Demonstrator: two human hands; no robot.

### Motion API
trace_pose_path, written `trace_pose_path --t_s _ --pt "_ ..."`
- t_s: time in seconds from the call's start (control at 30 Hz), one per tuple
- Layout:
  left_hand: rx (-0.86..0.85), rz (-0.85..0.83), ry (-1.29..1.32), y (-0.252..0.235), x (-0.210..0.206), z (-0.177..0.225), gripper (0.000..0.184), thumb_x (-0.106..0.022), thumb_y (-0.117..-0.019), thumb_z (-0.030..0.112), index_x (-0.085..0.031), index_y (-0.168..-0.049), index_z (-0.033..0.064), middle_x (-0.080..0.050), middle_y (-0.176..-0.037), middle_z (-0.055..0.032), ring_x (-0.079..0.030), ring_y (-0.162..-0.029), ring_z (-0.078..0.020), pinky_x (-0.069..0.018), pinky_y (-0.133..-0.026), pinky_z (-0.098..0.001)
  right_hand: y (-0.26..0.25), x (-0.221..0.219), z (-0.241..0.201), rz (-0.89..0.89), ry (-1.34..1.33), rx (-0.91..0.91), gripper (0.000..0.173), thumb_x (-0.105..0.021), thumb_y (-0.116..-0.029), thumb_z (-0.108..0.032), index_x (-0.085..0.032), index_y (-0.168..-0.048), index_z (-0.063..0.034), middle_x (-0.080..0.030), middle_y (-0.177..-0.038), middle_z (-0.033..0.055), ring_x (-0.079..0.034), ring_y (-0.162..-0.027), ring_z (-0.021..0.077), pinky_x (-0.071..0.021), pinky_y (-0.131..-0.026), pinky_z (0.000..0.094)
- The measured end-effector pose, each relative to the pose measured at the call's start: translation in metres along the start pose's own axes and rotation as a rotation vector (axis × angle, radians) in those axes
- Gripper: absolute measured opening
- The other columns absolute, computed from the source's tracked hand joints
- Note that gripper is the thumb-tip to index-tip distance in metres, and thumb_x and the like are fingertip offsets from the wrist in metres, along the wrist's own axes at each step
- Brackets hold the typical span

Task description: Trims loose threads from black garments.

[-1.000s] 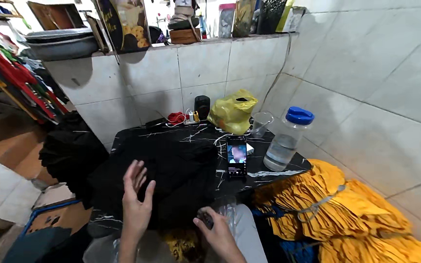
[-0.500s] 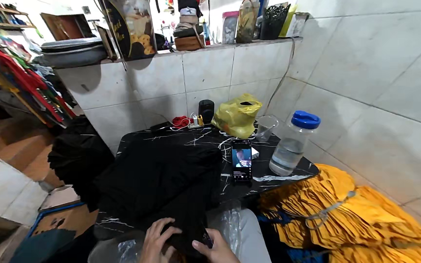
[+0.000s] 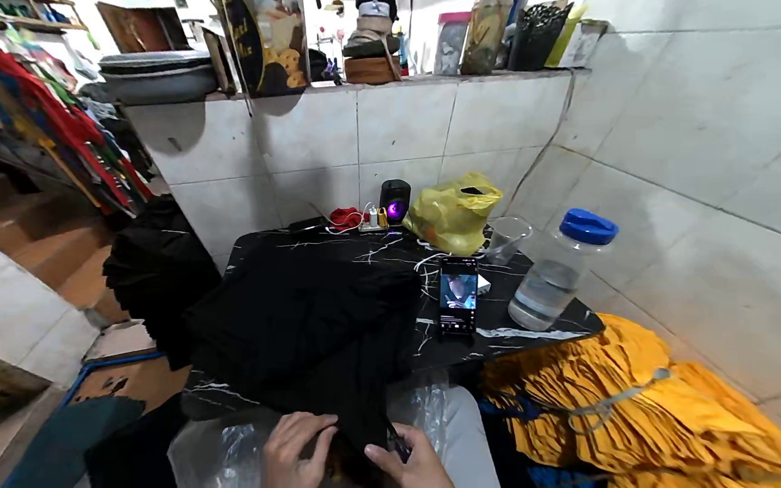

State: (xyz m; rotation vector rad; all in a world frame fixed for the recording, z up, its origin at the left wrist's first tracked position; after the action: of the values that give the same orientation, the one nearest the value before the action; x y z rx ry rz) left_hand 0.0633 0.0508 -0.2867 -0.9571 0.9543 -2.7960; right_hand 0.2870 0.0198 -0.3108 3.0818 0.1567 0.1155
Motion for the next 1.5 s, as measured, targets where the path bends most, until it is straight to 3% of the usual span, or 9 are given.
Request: trace_pose_path --t_s 0.07,0.17,0.33,0.53,0.7,0.9,1.1,1.3,1.5 --pt "0.133 0.049 0.182 0.005 -0.016 0.02 0.017 -0.063 -0.095 0.006 -0.069 -0.108 -0.0026 -0.075 -0.095 -0.0056 -0.071 -0.085 -0.0049 -0.0601 -0.083 -0.0228 0.0 -0.001 -0.001 0.044 0.049 -0.013 0.032 -0.077 -0.0919 -0.034 -0.069 -0.085 -0.0045 -0.06 -0.071 0.0006 -0.053 -0.061 0.0074 -0.0466 -0.06 0.0277" --pt "0.252 0.021 0.438 0.011 -0.032 0.041 0.019 -0.052 -0.1015 0.006 -0.056 -0.119 -0.0022 -0.067 -0.081 0.0003 -0.062 -0.069 -0.0007 -0.0542 -0.065 -0.0194 0.004 -0.001 -0.008 0.049 0.051 0.005 0.025 -0.073 -0.0955 -0.027 -0.071 -0.092 -0.0026 -0.063 -0.075 0.0019 -0.055 -0.064 0.0067 -0.0487 -0.062 0.0264" --pt "0.247 0.161 0.304 -0.004 -0.026 0.036 0.018 -0.068 -0.0987 0.019 -0.073 -0.097 0.002 -0.07 -0.073 -0.001 -0.066 -0.057 -0.0062 -0.0596 -0.052 -0.0245 0.009 0.002 -0.002 -0.004 0.125 0.018 0.022 -0.071 -0.0972 -0.022 -0.071 -0.099 -0.0007 -0.068 -0.083 0.0061 -0.063 -0.074 0.0107 -0.0555 -0.072 0.031" --pt "0.069 -0.016 -0.354 -0.051 -0.003 -0.056 0.029 -0.074 -0.0895 0.013 -0.077 -0.117 0.0206 -0.069 -0.117 -0.0102 -0.067 -0.107 -0.0272 -0.0584 -0.092 -0.0446 0.004 0.003 0.011 -0.044 0.412 -0.043 0.038 -0.066 -0.0993 -0.037 -0.07 -0.102 -0.0001 -0.068 -0.087 0.0145 -0.067 -0.081 0.0249 -0.0552 -0.078 0.0458" --pt "0.001 0.055 -0.316 -0.075 0.005 -0.083 0.011 -0.078 -0.0861 0.019 -0.082 -0.094 0.0253 -0.067 -0.107 -0.0019 -0.064 -0.102 -0.0194 -0.0558 -0.09 -0.0384 -0.001 -0.003 0.017 -0.05 0.43 -0.079 0.04 -0.064 -0.1001 -0.04 -0.068 -0.099 -0.0007 -0.066 -0.085 0.0142 -0.066 -0.08 0.0261 -0.0543 -0.077 0.0477" --pt "0.005 0.146 0.032 -0.092 0.024 -0.069 0.006 -0.077 -0.0871 0.022 -0.082 -0.091 0.0199 -0.072 -0.1 0.0044 -0.067 -0.089 -0.0061 -0.0568 -0.074 -0.0234 -0.002 -0.002 0.022 -0.046 0.435 -0.064 0.043 -0.063 -0.0998 -0.042 -0.068 -0.099 0.0006 -0.066 -0.083 0.0157 -0.066 -0.079 0.029 -0.054 -0.076 0.0504" --pt "0.055 0.214 -0.149 -0.105 0.031 -0.05 0.01 -0.074 -0.0912 0.027 -0.082 -0.096 0.0219 -0.073 -0.093 0.008 -0.068 -0.08 -0.0025 -0.0587 -0.069 -0.0232 -0.003 -0.001 0.022 -0.025 0.426 -0.067 0.048 -0.066 -0.0977 -0.048 -0.067 -0.096 -0.0001 -0.064 -0.082 0.0145 -0.064 -0.077 0.027 -0.0533 -0.075 0.0485" --pt "-0.218 -0.05 -0.124 -0.1 0.005 -0.034 0.021 -0.059 -0.0993 0.01 -0.08 -0.101 0.0143 -0.076 -0.116 0.0015 -0.065 -0.123 -0.0148 -0.0522 -0.109 -0.0372 -0.006 -0.007 0.023 -0.028 0.436 -0.061 0.047 -0.065 -0.0983 -0.046 -0.069 -0.098 0.0004 -0.068 -0.086 0.0159 -0.067 -0.082 0.0286 -0.0548 -0.079 0.0503" --pt "-0.131 -0.121 -0.17 -0.084 -0.007 -0.053 0.012 -0.07 -0.095 0.034 -0.081 -0.097 0.0269 -0.071 -0.104 0.0067 -0.065 -0.103 -0.0096 -0.0563 -0.091 -0.0289 -0.009 -0.006 0.028 -0.028 0.425 -0.061 0.047 -0.063 -0.099 -0.047 -0.067 -0.096 -0.0007 -0.065 -0.084 0.0146 -0.065 -0.08 0.028 -0.0536 -0.076 0.0492"
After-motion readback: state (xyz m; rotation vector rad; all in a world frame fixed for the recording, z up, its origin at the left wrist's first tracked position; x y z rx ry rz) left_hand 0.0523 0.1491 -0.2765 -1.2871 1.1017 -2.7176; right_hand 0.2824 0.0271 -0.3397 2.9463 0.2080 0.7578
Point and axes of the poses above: each hand's wrist, its own y-axis away from the middle knuckle, its own x-axis out of the back of the hand, z = x × y, the point moved 2 cm from there along -y, towards the middle knuckle
